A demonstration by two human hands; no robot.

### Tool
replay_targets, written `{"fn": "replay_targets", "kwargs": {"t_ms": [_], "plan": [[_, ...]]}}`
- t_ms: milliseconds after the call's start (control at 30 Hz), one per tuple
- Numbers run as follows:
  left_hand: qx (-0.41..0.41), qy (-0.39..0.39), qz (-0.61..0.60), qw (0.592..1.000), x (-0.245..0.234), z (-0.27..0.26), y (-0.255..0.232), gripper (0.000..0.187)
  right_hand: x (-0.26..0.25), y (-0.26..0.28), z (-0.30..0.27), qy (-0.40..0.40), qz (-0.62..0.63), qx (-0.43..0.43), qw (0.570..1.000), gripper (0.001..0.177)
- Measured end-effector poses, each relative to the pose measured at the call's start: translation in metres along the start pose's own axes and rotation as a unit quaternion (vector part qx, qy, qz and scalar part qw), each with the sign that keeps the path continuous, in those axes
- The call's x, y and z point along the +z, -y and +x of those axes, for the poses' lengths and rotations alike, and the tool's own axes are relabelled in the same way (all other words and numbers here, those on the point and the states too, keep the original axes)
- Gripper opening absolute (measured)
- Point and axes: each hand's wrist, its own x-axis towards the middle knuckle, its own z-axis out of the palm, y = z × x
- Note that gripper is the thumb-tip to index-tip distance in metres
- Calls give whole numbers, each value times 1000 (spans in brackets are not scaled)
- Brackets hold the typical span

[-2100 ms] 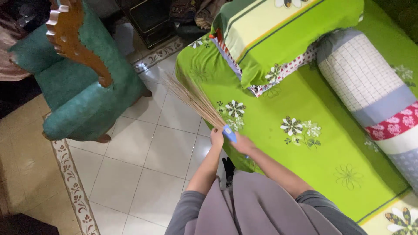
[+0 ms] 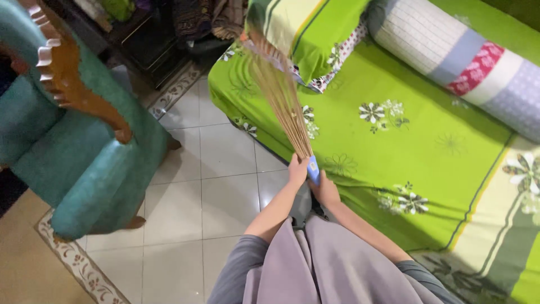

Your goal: Dusting and cleaning the surface of a bed using a small palm-leaf broom.

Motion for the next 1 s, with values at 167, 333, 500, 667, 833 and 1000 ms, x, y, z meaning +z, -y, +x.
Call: {"fn": "replay_targets", "kwargs": {"t_ms": [167, 333, 500, 667, 833, 1000], "plan": [[-186, 31, 55, 981, -35, -51, 3, 45, 55, -39, -20, 121, -20, 33, 992, 62], [-109, -98, 106, 984, -21, -62, 12, 55, -49, 14, -45, 158, -40, -56, 985, 62], [67, -11, 107, 992, 42, -81, -55, 68, -77, -12, -71, -23, 1, -16, 1000, 48], [62, 238, 253, 936, 110, -83, -41, 47, -22, -68, -83, -210, 167, 100, 958, 61], [-163, 261, 213, 927, 94, -109, 34, 38, 72, -151, -90, -102, 204, 238, 944, 79], [-181, 177, 182, 950, 105, -118, 63, 43, -34, -128, -137, 70, 93, 170, 979, 64]]}}
